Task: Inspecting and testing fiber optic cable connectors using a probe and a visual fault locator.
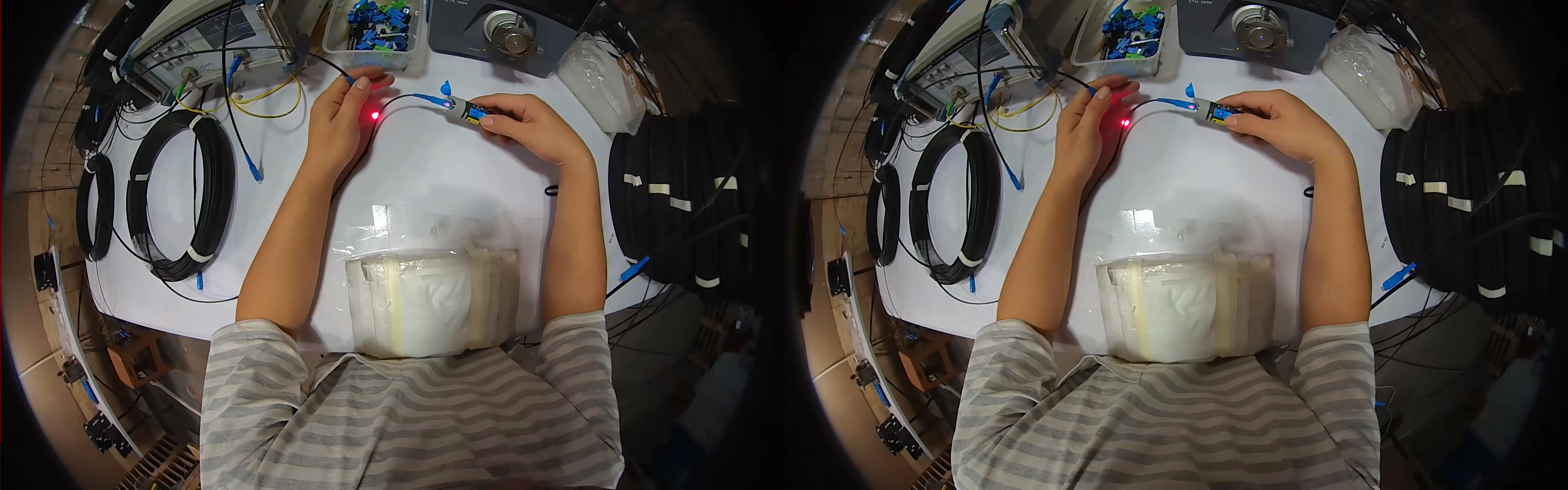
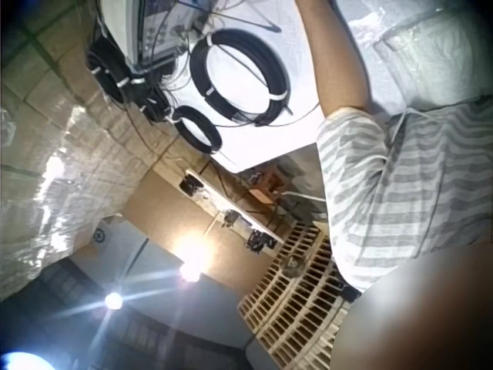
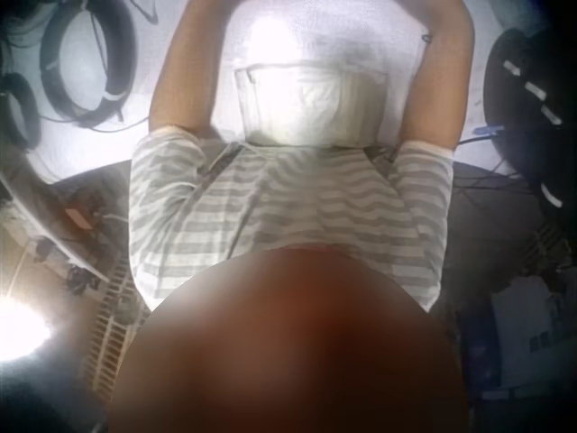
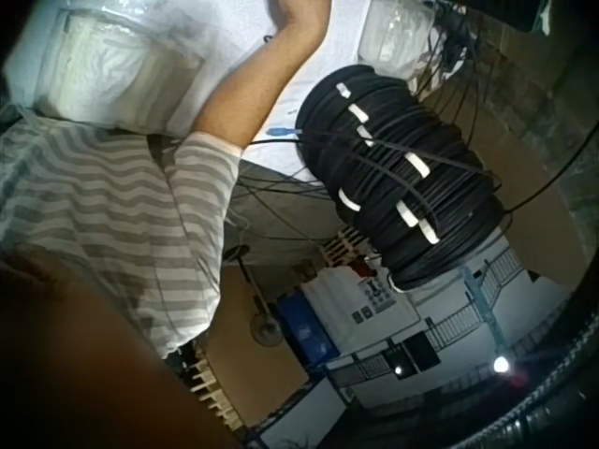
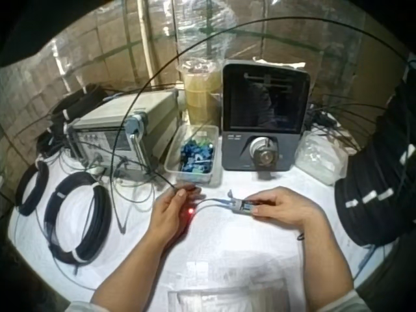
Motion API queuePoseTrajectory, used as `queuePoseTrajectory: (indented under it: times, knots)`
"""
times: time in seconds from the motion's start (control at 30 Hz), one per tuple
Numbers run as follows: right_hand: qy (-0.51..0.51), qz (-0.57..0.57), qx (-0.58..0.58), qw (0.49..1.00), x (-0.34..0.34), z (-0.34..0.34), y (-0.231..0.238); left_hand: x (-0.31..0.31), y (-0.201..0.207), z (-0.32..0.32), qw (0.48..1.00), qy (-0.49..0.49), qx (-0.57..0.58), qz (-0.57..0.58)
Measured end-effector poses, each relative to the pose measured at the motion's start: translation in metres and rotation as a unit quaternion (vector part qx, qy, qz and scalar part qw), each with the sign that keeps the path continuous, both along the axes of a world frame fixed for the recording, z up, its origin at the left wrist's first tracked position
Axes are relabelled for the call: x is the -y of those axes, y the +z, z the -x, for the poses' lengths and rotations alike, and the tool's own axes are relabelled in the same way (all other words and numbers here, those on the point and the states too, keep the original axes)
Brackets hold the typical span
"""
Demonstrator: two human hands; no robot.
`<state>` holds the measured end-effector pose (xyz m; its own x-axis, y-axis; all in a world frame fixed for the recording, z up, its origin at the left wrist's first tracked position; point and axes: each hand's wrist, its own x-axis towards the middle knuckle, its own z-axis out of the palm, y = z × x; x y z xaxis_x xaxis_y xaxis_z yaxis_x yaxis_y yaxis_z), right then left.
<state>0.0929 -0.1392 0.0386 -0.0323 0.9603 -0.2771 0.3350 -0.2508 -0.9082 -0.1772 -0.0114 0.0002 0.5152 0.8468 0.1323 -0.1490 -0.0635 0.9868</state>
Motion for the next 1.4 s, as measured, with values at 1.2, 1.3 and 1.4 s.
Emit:
queuePoseTrajectory:
  times: [1.2,1.3,1.4]
  knots:
    - [-0.085,-0.012,0.135,0.987,-0.005,0.019,-0.004,-0.009,0.007,0.002,0.998,-0.012,0.010,0.066]
    - [-0.081,-0.015,0.139,0.987,-0.005,0.019,-0.003,-0.008,0.009,0.002,0.998,-0.013,0.006,0.065]
    - [-0.063,-0.004,0.153,0.986,-0.006,0.016,-0.004,-0.010,0.006,0.003,0.997,-0.016,0.013,0.072]
